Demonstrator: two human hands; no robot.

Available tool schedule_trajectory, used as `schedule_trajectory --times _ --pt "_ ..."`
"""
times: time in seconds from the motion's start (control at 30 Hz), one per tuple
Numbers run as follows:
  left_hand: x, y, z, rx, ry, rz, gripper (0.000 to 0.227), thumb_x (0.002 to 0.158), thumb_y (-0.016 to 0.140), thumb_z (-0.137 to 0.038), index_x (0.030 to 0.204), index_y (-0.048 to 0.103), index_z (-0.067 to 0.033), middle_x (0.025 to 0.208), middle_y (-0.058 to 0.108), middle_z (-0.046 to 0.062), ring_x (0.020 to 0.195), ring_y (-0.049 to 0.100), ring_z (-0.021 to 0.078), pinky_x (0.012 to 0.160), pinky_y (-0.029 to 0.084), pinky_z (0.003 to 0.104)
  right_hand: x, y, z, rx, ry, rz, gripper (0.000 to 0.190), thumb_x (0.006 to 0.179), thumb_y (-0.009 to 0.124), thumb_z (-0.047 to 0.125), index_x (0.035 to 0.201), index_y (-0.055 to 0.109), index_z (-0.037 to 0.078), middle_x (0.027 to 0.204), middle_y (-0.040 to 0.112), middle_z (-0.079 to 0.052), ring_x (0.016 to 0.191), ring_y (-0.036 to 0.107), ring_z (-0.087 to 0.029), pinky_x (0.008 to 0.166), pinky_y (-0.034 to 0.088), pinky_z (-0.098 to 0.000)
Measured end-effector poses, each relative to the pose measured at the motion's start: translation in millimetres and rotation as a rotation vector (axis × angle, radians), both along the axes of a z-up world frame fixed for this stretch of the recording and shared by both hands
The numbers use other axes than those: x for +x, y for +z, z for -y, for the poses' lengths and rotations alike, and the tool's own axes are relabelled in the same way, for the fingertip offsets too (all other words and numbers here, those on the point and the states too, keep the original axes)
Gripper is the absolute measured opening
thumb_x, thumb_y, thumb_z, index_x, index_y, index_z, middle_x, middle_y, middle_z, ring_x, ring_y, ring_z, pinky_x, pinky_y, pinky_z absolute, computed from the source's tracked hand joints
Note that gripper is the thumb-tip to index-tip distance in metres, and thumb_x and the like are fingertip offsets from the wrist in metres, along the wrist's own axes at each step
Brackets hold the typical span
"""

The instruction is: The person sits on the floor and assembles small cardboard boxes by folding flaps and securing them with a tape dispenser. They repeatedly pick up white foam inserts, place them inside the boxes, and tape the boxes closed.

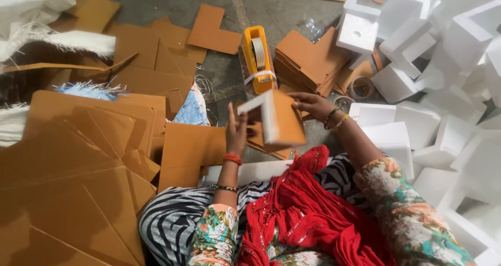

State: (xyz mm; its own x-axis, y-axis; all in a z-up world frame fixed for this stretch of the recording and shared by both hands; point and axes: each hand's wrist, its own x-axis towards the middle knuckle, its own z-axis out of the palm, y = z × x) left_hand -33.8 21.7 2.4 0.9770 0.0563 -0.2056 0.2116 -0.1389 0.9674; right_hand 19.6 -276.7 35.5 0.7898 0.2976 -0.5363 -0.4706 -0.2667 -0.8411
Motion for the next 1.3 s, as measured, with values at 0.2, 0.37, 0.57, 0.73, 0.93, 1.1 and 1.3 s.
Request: schedule_trajectory --times 0.2,0.37,0.57,0.73,0.93,1.1,1.3 --pt "11.4 -55.8 21.6 -0.006 -0.113 0.162 0.053 0.105 0.055 -0.042 0.152 0.038 -0.0237 0.154 0.052 0.014 0.136 0.054 0.0326 0.107 0.045 0.043 24.6 -39.0 -14.0 -0.42 0.123 0.429 0.033 0.099 0.071 0.032 0.126 0.075 0.013 0.102 0.079 -0.009 0.092 0.071 -0.017 0.083 0.057 -0.034" --pt "17.3 -87.5 43.4 -0.058 -0.004 0.084 0.045 0.102 0.06 -0.037 0.142 0.048 -0.0204 0.136 0.063 0.012 0.125 0.063 0.0301 0.102 0.049 0.042 101.5 -54.1 -64.1 -0.262 -0.238 0.461 0.03 0.098 0.067 0.035 0.116 0.071 0.012 0.102 0.077 -0.008 0.092 0.073 -0.017 0.081 0.059 -0.0334" --pt "15.6 -114.1 66.3 -0.046 0.058 0.279 0.041 0.105 0.057 -0.033 0.141 0.048 -0.0157 0.131 0.061 0.01 0.118 0.059 0.0197 0.097 0.047 0.037 65.7 -22.3 -95.6 -0.821 -0.177 0.915 0.032 0.094 0.077 0.038 0.095 0.081 0.007 0.098 0.073 -0.02 0.085 0.07 -0.031 0.074 0.055 -0.0388" --pt "20.5 -99.4 82.1 -0.358 0.012 0.154 0.033 0.11 0.051 -0.037 0.135 0.051 -0.0155 0.114 0.058 0.006 0.102 0.056 0.0158 0.094 0.048 0.033 -37.3 -10.9 -94.4 -0.463 -0.38 0.433 0.034 0.09 0.07 0.043 0.102 0.078 0.011 0.076 0.079 -0.003 0.064 0.075 -0.029 0.058 0.057 -0.0363" --pt "18.8 -75.1 82.0 -0.363 -0.054 0.115 0.032 0.105 0.06 -0.025 0.134 0.048 -0.0158 0.116 0.056 0.005 0.104 0.054 0.0159 0.091 0.048 0.033 -32.2 -4.2 -89.6 -0.85 -0.097 0.438 0.068 0.091 0.074 0.045 0.148 0.054 0.012 0.071 0.077 -0.013 0.072 0.074 -0.034 0.066 0.056 -0.0435" --pt "17.6 -77.4 76.0 -0.329 -0.091 0.002 0.044 0.099 0.066 -0.011 0.138 0.045 -0.0171 0.113 0.056 0.011 0.098 0.054 0.0217 0.081 0.049 0.035 27.7 -2.7 -80.6 -0.903 -0.016 0.557 0.039 0.089 0.074 0.048 0.106 0.08 0.013 0.089 0.075 -0.017 0.084 0.072 -0.036 0.073 0.056 -0.0455" --pt "24.3 -77.2 76.9 -0.53 -0.154 -0.011 0.058 0.088 0.07 -0.003 0.136 0.041 -0.019 0.118 0.063 0.011 0.103 0.066 0.0232 0.083 0.058 0.037 90.5 -63.7 -71.0 -0.762 0.084 0.486 0.034 0.081 0.079 0.039 0.097 0.084 0.01 0.087 0.077 -0.013 0.079 0.072 -0.026 0.073 0.056 -0.0389"
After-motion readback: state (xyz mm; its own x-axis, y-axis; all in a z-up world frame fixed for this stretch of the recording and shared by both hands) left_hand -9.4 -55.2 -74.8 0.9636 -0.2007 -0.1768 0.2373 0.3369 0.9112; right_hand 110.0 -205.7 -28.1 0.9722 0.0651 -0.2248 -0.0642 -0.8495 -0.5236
